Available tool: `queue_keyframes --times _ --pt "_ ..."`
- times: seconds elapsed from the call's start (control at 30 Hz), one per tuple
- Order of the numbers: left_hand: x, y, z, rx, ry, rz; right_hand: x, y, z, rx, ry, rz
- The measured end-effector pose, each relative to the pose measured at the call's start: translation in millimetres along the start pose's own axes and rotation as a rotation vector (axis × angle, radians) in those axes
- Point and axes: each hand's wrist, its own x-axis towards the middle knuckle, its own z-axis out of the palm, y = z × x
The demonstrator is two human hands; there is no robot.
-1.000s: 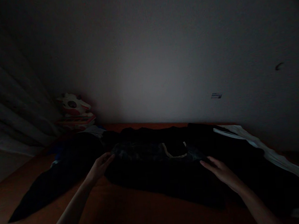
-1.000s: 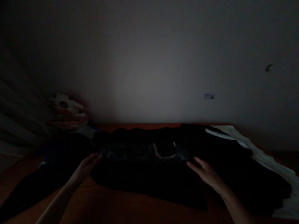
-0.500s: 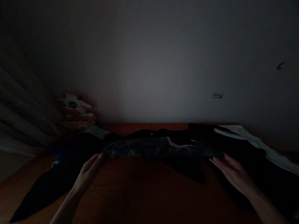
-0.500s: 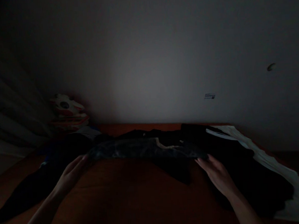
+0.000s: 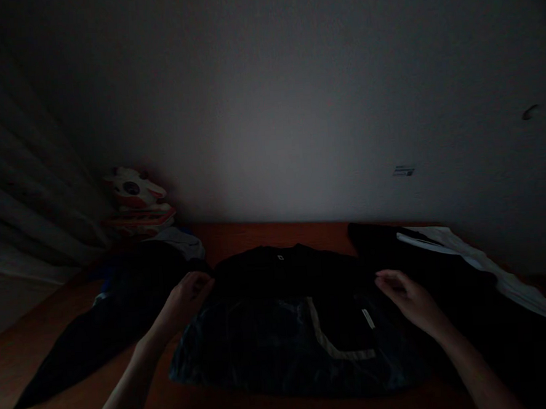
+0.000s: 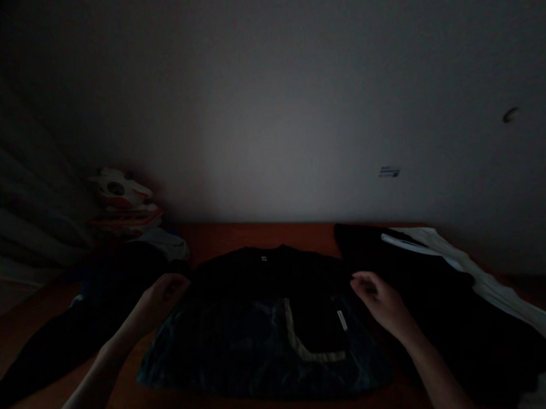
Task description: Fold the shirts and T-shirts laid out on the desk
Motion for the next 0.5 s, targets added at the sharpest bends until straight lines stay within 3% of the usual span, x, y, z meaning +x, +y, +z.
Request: queue_keyframes --times 0.07,0.13,0.23,0.37,0.5 --pt "27 13 21.1 0.074 -0.029 0.123 25 -7 30 -0.107 -0.011 -0.156" --pt "47 19 37.1 0.233 -0.07 0.158 46 -8 54 -0.261 -0.005 -0.257" --pt "64 17 43.8 0.523 -0.144 0.016 66 1 69 -0.461 -0.005 -0.239" --pt "67 -3 24.8 0.778 -0.248 -0.135 75 22 64 -0.549 0.006 -0.129" --pt "65 -25 -7.9 0.71 -0.396 -0.186 77 31 48 -0.574 -0.012 -0.107"
